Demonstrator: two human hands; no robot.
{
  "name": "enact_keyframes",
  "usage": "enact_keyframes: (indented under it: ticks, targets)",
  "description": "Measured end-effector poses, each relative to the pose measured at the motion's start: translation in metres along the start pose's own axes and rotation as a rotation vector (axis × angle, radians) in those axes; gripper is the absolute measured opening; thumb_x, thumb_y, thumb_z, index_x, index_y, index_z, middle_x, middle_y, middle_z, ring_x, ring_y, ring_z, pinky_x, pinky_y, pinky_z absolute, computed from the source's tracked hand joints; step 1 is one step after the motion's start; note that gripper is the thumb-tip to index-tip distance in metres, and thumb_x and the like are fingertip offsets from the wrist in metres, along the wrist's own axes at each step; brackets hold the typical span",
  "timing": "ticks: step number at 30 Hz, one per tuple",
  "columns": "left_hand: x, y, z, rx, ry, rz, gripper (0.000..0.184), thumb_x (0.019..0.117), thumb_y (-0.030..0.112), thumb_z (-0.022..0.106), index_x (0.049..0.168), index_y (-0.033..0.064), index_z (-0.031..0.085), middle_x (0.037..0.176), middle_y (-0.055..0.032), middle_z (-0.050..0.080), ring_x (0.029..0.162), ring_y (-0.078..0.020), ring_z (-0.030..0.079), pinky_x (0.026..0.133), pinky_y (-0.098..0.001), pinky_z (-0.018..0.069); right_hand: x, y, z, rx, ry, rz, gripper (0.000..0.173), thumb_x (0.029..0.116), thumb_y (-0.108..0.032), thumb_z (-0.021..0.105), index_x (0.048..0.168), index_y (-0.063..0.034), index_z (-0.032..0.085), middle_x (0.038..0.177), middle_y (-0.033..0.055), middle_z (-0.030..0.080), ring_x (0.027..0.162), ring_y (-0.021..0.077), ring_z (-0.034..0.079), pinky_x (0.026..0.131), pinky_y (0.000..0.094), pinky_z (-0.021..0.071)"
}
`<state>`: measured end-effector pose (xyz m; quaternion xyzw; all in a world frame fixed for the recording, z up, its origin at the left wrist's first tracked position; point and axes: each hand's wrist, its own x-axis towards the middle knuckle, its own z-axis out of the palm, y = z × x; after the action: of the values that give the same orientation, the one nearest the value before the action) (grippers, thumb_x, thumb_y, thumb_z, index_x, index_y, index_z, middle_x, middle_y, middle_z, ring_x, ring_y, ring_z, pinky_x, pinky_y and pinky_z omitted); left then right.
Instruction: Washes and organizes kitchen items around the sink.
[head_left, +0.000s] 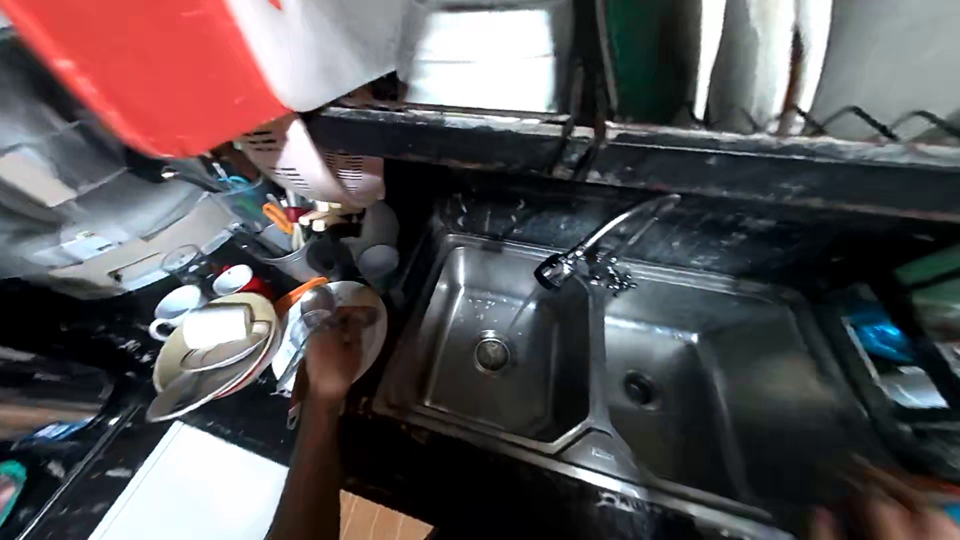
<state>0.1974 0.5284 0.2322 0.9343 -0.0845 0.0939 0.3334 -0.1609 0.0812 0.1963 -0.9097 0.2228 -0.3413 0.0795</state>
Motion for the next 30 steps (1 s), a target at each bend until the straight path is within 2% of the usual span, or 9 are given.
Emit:
enact_keyframes:
  ticks: [2, 3, 5, 8, 13, 19, 23, 27, 30]
  targets:
    - [0.01, -0.029, 0.008, 0.035, 0.022, -0.028, 0.033, 0.105, 0.017, 0.054, 0.125, -0.0053, 0.066, 0.12, -0.0285, 0.067, 0.112, -0.0432, 0.066, 0.101, -0.0609, 0.0489, -0.009, -0.016, 0.032, 0.091, -0.15, -0.007, 0.032, 0.0867, -0.009, 0.061, 0.11, 0.0121, 0.069, 0.131, 0.0411, 0.054, 0.122, 0.0588, 0.052, 0.106, 0.0619, 0.0409]
    - [0.015, -0.042, 0.014, 0.072, 0.019, -0.041, 0.032, 0.1044, 0.016, 0.054, 0.125, -0.006, 0.066, 0.123, -0.0301, 0.066, 0.116, -0.0457, 0.064, 0.103, -0.0627, 0.0465, -0.015, -0.022, 0.048, 0.117, -0.174, 0.013, 0.032, 0.0833, -0.008, 0.062, 0.107, 0.0119, 0.069, 0.13, 0.0415, 0.055, 0.12, 0.0612, 0.052, 0.104, 0.0649, 0.041]
    - [0.021, -0.064, 0.03, 0.188, 0.052, -0.021, 0.031, 0.1031, 0.015, 0.054, 0.124, -0.0042, 0.067, 0.123, -0.0311, 0.065, 0.119, -0.0505, 0.061, 0.102, -0.0686, 0.0436, -0.03, -0.029, 0.072, 0.136, -0.172, 0.032, 0.031, 0.0815, -0.011, 0.059, 0.103, 0.0074, 0.073, 0.126, 0.0372, 0.059, 0.114, 0.0588, 0.056, 0.098, 0.0641, 0.0458]
    - [0.016, -0.073, 0.045, 0.339, 0.015, 0.004, 0.032, 0.1014, 0.016, 0.058, 0.127, 0.0001, 0.067, 0.131, -0.0331, 0.061, 0.129, -0.0571, 0.049, 0.105, -0.0769, 0.0295, -0.053, -0.034, 0.085, 0.127, -0.156, 0.048, 0.029, 0.0837, -0.013, 0.058, 0.101, 0.0041, 0.075, 0.122, 0.0325, 0.064, 0.106, 0.0544, 0.061, 0.091, 0.0604, 0.0505]
    - [0.007, -0.09, 0.059, 0.512, -0.044, 0.112, 0.032, 0.0961, 0.015, 0.066, 0.126, 0.0018, 0.069, 0.131, -0.0342, 0.059, 0.131, -0.062, 0.044, 0.107, -0.0814, 0.021, -0.091, -0.03, 0.078, 0.101, -0.158, 0.185, 0.031, 0.0866, -0.015, 0.057, 0.106, 0.0017, 0.075, 0.127, 0.0319, 0.063, 0.11, 0.0547, 0.06, 0.095, 0.0623, 0.0482]
    - [0.009, -0.095, 0.049, 0.615, -0.244, 0.093, 0.044, 0.0935, 0.003, 0.065, 0.137, 0.0086, 0.064, 0.144, -0.028, 0.054, 0.142, -0.0589, 0.033, 0.111, -0.0823, 0.0117, -0.135, -0.017, 0.071, -0.003, -0.049, 0.32, 0.032, 0.0915, -0.017, 0.053, 0.105, 0.0009, 0.076, 0.124, 0.0321, 0.063, 0.111, 0.0542, 0.059, 0.097, 0.0618, 0.0451]
    - [0.013, -0.072, 0.032, 0.669, -0.376, 0.047, 0.047, 0.0965, 0.006, 0.064, 0.143, 0.0102, 0.059, 0.147, -0.0341, 0.047, 0.142, -0.0605, 0.031, 0.11, -0.0821, 0.0145, -0.157, -0.013, 0.081, -0.015, 0.014, 0.374, 0.036, 0.0965, -0.022, 0.049, 0.107, 0.0005, 0.076, 0.123, 0.0303, 0.065, 0.113, 0.0524, 0.06, 0.101, 0.0607, 0.044]
    - [0.01, -0.05, 0.03, 0.628, -0.134, 0.254, 0.038, 0.0958, 0.013, 0.065, 0.133, 0.0043, 0.066, 0.139, -0.0369, 0.053, 0.134, -0.065, 0.038, 0.106, -0.0841, 0.0187, -0.16, -0.016, 0.092, -0.034, 0.02, 0.44, 0.051, 0.1011, -0.043, 0.044, 0.11, -0.0036, 0.076, 0.126, 0.027, 0.066, 0.115, 0.05, 0.061, 0.097, 0.0634, 0.0442]
    - [0.006, -0.015, 0.037, 0.553, -0.112, 0.429, 0.03, 0.0988, 0.015, 0.059, 0.121, -0.0005, 0.071, 0.128, -0.032, 0.063, 0.127, -0.0594, 0.05, 0.106, -0.0776, 0.0292, -0.162, -0.016, 0.096, -0.041, 0.105, 0.46, 0.049, 0.1008, -0.038, 0.045, 0.108, -0.001, 0.075, 0.119, 0.0253, 0.069, 0.11, 0.0465, 0.064, 0.097, 0.0582, 0.0468]
